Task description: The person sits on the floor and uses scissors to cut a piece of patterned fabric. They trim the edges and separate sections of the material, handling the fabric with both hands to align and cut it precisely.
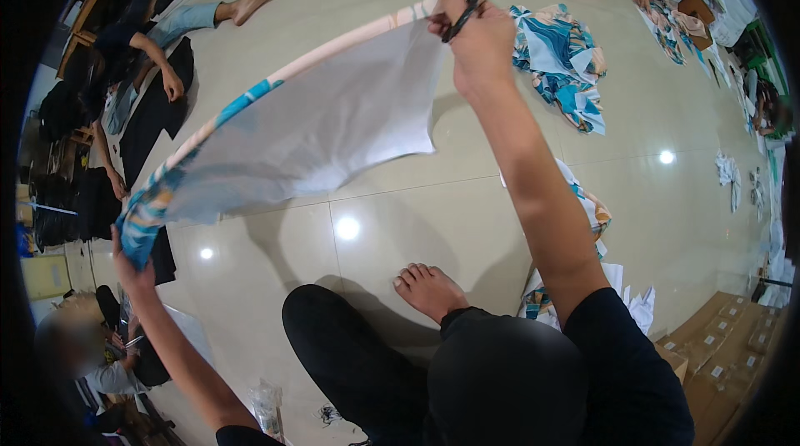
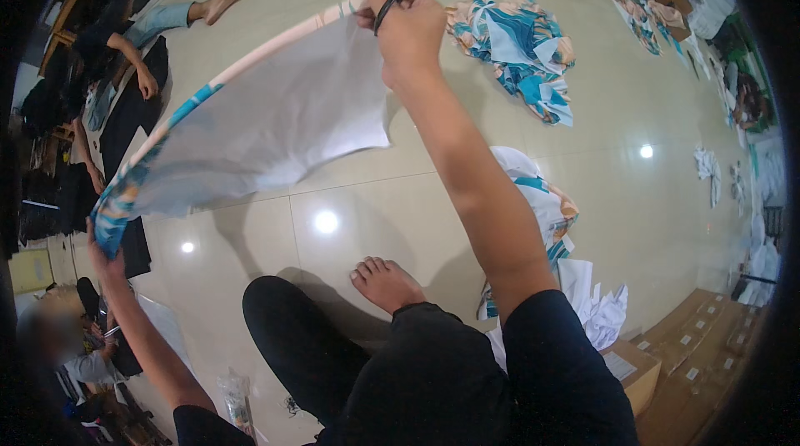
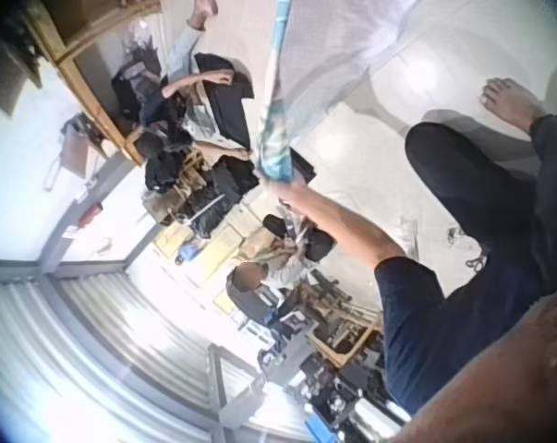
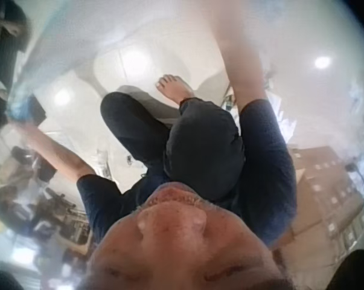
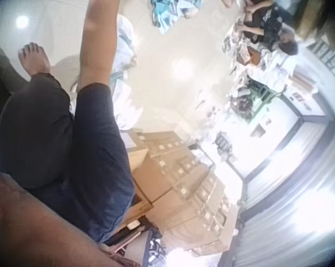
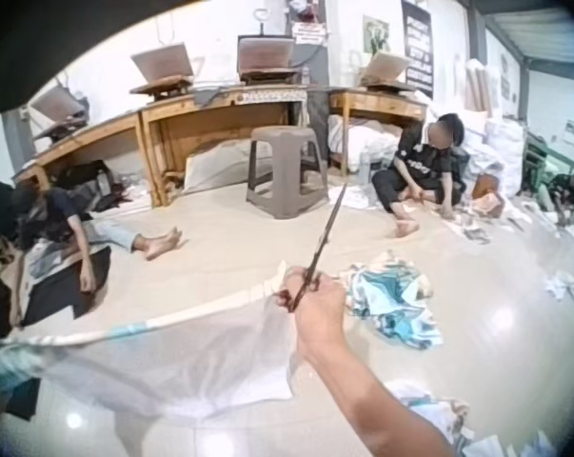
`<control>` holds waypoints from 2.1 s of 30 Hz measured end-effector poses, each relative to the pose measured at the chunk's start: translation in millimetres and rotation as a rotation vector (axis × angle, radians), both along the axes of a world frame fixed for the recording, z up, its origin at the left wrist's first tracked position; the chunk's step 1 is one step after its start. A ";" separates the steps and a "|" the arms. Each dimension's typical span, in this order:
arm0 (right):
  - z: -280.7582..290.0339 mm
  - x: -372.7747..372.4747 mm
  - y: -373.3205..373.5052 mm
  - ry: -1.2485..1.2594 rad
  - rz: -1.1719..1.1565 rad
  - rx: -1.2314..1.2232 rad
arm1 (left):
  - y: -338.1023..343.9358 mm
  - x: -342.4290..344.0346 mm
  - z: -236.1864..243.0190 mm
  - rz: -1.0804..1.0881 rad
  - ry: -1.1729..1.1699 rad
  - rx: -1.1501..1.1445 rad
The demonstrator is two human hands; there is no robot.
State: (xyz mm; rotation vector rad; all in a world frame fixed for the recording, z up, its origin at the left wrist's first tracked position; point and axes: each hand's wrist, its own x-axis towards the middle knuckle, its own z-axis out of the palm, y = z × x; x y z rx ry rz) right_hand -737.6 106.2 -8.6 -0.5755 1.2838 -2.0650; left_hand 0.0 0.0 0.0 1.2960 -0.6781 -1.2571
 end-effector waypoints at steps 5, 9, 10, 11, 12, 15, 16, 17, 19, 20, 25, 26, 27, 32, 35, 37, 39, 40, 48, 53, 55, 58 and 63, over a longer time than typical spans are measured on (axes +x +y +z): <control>39.3 19.1 54.1 0.004 0.029 -0.150 | 85.4 0.0 63.2 0.128 -0.036 -0.081; 3.0 37.0 118.7 0.030 0.088 -0.046 | 162.1 -25.4 42.3 0.078 -0.020 0.026; -12.7 45.5 134.2 0.031 0.083 0.036 | 177.2 -19.3 32.1 0.081 -0.058 0.045; -27.8 51.6 149.2 0.009 0.074 0.084 | 186.7 -11.0 10.5 0.067 -0.111 0.065; -47.0 58.7 162.4 -0.020 0.065 0.134 | 196.7 4.1 -12.7 0.060 -0.191 0.060; -109.4 76.6 184.3 -0.101 0.066 0.263 | 219.9 24.6 -77.2 0.034 -0.342 0.092; -129.5 76.3 188.6 -0.099 0.068 0.315 | 221.5 12.1 -99.4 0.034 -0.361 0.122; -149.2 74.8 192.5 -0.097 0.068 0.368 | 222.4 -1.0 -119.0 0.044 -0.404 0.159; -184.4 74.8 188.6 -0.102 0.110 0.440 | 221.5 4.9 -149.7 0.001 -0.480 0.152; -200.5 74.3 188.0 -0.100 0.132 0.487 | 222.8 6.8 -170.2 0.000 -0.476 0.154; -247.4 76.4 187.1 -0.011 0.158 0.603 | 211.9 -3.3 -207.3 0.002 -0.520 0.256; -253.4 76.0 188.5 0.017 0.157 0.621 | 207.5 -3.5 -212.7 -0.011 -0.539 0.259; -258.9 79.6 193.8 0.041 0.158 0.634 | 209.3 4.8 -216.2 -0.026 -0.568 0.288; -271.3 69.4 213.0 0.524 0.098 0.721 | 206.7 28.4 -246.6 -0.073 -0.834 0.414; -235.2 90.9 216.8 0.662 0.070 0.828 | 223.4 65.4 -241.0 -0.129 -1.014 0.563; -229.6 88.5 229.7 0.598 0.092 0.858 | 213.7 76.6 -242.7 -0.152 -1.249 0.546; -232.0 84.4 241.5 0.578 0.081 0.878 | 212.9 74.5 -251.1 -0.114 -1.367 0.562; -232.8 84.4 246.3 0.586 0.060 0.883 | 215.3 71.1 -255.4 -0.152 -1.409 0.567; -230.4 86.8 232.1 0.822 -0.054 0.837 | 168.5 -18.2 -240.8 -0.299 -1.678 0.121; -233.4 82.2 206.1 0.964 0.043 0.886 | 163.3 -246.8 -192.8 -0.663 -1.285 -0.262; -243.9 80.9 201.9 1.037 0.054 0.799 | 173.1 -312.4 -186.0 -0.905 -1.232 -0.353; -241.5 81.6 211.6 0.985 0.090 0.832 | 202.1 -378.9 -181.9 -1.071 -1.181 -0.443; -250.6 48.6 261.4 0.929 0.036 1.019 | 243.7 -448.7 -198.9 -1.170 -1.130 -0.612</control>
